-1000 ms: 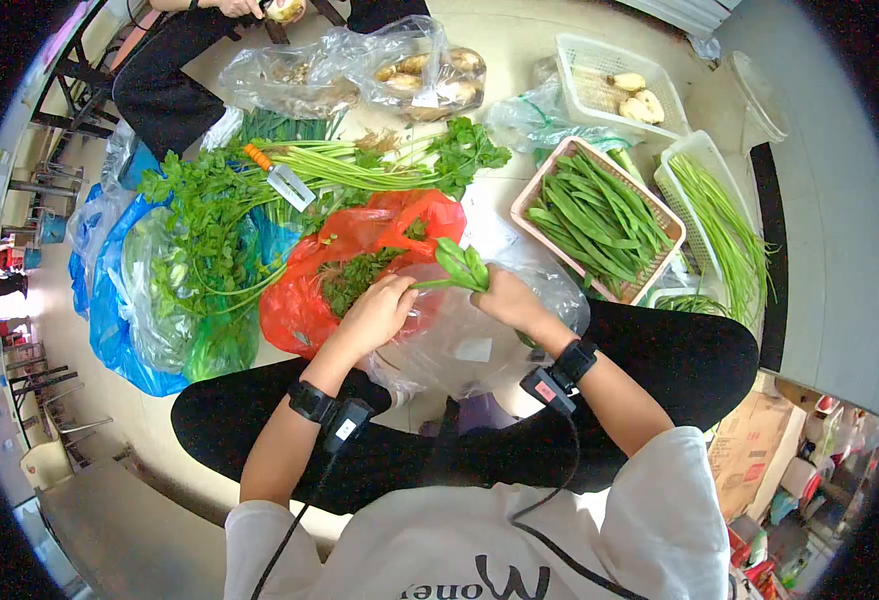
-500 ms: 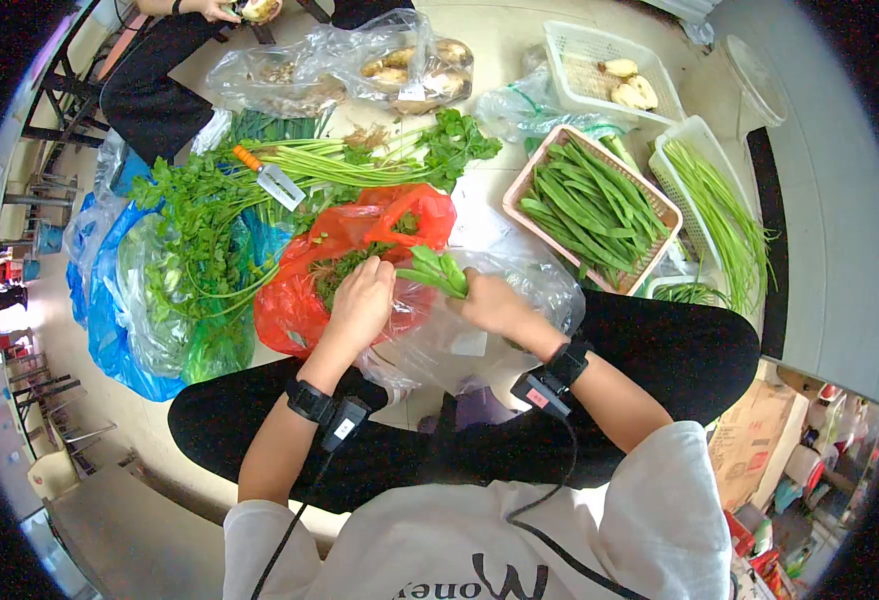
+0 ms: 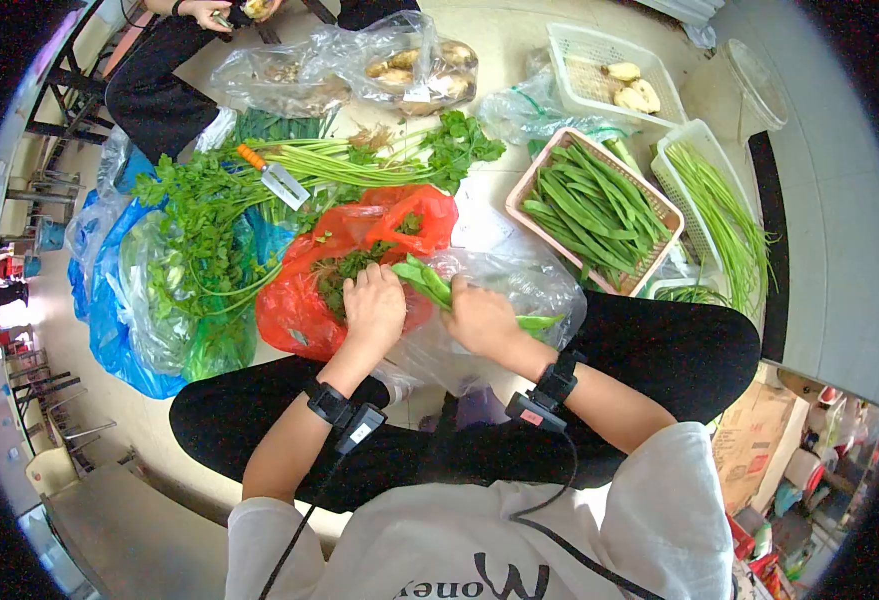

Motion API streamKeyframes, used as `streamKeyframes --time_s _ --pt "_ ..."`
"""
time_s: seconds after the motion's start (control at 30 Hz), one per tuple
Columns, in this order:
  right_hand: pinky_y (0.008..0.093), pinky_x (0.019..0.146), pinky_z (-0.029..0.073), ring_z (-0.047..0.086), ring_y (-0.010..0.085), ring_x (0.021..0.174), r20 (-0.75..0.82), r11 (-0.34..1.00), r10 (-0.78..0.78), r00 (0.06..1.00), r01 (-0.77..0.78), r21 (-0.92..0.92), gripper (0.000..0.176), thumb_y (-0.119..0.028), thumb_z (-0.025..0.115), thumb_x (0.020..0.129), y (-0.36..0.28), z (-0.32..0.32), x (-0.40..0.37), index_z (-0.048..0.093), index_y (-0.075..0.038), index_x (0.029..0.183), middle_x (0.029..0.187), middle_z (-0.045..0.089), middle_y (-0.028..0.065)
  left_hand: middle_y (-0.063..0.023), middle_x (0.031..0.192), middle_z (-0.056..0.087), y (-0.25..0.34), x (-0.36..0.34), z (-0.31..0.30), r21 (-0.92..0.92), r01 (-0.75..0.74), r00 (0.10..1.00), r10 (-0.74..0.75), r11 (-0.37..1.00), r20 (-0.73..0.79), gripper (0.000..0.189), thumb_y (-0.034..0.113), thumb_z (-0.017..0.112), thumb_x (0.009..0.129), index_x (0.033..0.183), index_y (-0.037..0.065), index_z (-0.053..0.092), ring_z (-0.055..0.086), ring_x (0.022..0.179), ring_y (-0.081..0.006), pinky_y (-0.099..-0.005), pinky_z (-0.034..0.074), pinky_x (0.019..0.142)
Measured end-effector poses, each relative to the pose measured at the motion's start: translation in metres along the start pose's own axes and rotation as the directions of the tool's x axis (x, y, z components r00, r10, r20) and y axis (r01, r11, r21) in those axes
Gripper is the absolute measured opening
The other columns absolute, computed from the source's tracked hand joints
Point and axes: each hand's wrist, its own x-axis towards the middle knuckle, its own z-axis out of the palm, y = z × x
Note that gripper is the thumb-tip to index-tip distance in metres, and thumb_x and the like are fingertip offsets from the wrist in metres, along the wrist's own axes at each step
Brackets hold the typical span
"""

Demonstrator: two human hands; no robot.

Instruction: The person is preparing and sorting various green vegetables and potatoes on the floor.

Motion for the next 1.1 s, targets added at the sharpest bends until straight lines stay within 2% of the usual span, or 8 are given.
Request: streamKeyframes --time_s 0.33,0.43,0.47,0.5,0.57,0.67,0.87,1.1 --pt "0.0484 0.062 0.045 0.059 0.0394 0.069 -0.062 0.996 0.041 0.997 -0.036 0.075 0.038 -0.028 0.055 0.077 0.001 0.013 0.003 0.045 0.002 0.098 0.073 0.058 0.0259 -0.0180 0.081 0.059 -0.001 0.003 -0.001 -0.195 0.105 0.994 -0.097 0.975 0.051 0.014 0.011 0.045 0.079 0.081 0.000 0.053 0.059 0.075 -0.0318 -0.0432 0.043 0.066" --pt "0.0434 0.058 0.046 0.060 0.0319 0.064 -0.004 0.946 0.058 0.998 -0.054 0.319 0.041 -0.029 0.058 0.077 0.017 0.022 0.010 0.047 0.002 0.101 0.073 0.060 0.0211 -0.0187 0.081 0.059 -0.015 0.010 0.013 -0.498 0.140 0.989 -0.097 0.856 0.110 0.024 0.018 0.036 0.089 0.081 0.001 0.051 0.060 0.075 -0.0278 -0.0421 0.044 0.064" --pt "0.0431 0.059 0.046 0.061 0.0308 0.066 0.043 0.880 0.057 0.997 -0.070 0.469 0.043 -0.029 0.058 0.076 0.022 0.021 0.012 0.048 0.003 0.103 0.076 0.060 0.0207 -0.0154 0.075 0.056 -0.028 0.015 0.027 -0.647 0.029 1.000 -0.013 0.762 0.028 0.028 0.022 0.034 0.092 0.080 0.002 0.048 0.058 0.069 -0.0230 -0.0366 0.042 0.061" --pt "0.0427 0.061 0.046 0.062 0.0297 0.068 0.089 0.790 0.048 0.995 -0.092 0.606 0.045 -0.030 0.059 0.076 0.024 0.020 0.014 0.049 0.004 0.105 0.080 0.061 0.0204 -0.0207 0.077 0.055 -0.033 0.020 0.013 -0.843 0.279 0.955 -0.041 0.459 0.294 0.028 0.021 0.036 0.090 0.081 -0.003 0.048 0.054 0.069 -0.0361 -0.0394 0.043 0.068" --pt "0.0413 0.064 0.046 0.061 0.0282 0.071 0.223 0.711 0.062 0.973 -0.200 0.674 0.047 -0.030 0.061 0.075 0.019 0.005 0.015 0.049 0.004 0.106 0.081 0.062 0.0173 -0.0164 0.074 0.054 -0.037 0.022 -0.007 -0.921 0.354 0.930 0.040 0.163 0.365 0.028 0.022 0.037 0.091 0.082 -0.003 0.048 0.053 0.065 -0.0282 -0.0352 0.043 0.066" --pt "0.0412 0.070 0.044 0.060 0.0310 0.076 0.288 0.712 0.093 0.953 -0.266 0.650 0.048 -0.031 0.061 0.074 0.015 -0.010 0.013 0.049 0.004 0.106 0.082 0.062 0.0179 -0.0124 0.074 0.054 -0.044 0.023 -0.013 -0.928 0.371 0.918 0.161 -0.020 0.363 0.028 0.021 0.038 0.090 0.083 -0.003 0.048 0.053 0.065 -0.0218 -0.0316 0.042 0.065" --pt "0.0436 0.074 0.043 0.058 0.0382 0.082 0.035 0.901 0.079 0.996 -0.086 0.424 0.048 -0.035 0.058 0.073 0.031 -0.009 0.021 0.051 0.005 0.100 0.083 0.059 0.0261 -0.0131 0.080 0.055 -0.044 0.018 -0.045 -0.682 -0.225 0.955 0.298 0.696 -0.011 0.020 0.016 0.043 0.087 0.082 -0.001 0.051 0.055 0.075 -0.0265 -0.0356 0.044 0.071" --pt "0.0447 0.068 0.043 0.057 0.0401 0.074 0.008 0.966 -0.010 1.000 0.008 0.259 0.040 -0.030 0.059 0.076 0.015 -0.010 0.007 0.049 0.004 0.095 0.076 0.058 0.0254 -0.0164 0.077 0.057 -0.033 0.017 -0.049 -0.518 -0.148 0.989 0.130 0.843 -0.071 0.018 0.016 0.048 0.081 0.074 0.000 0.054 0.056 0.075 -0.0337 -0.0423 0.045 0.067"
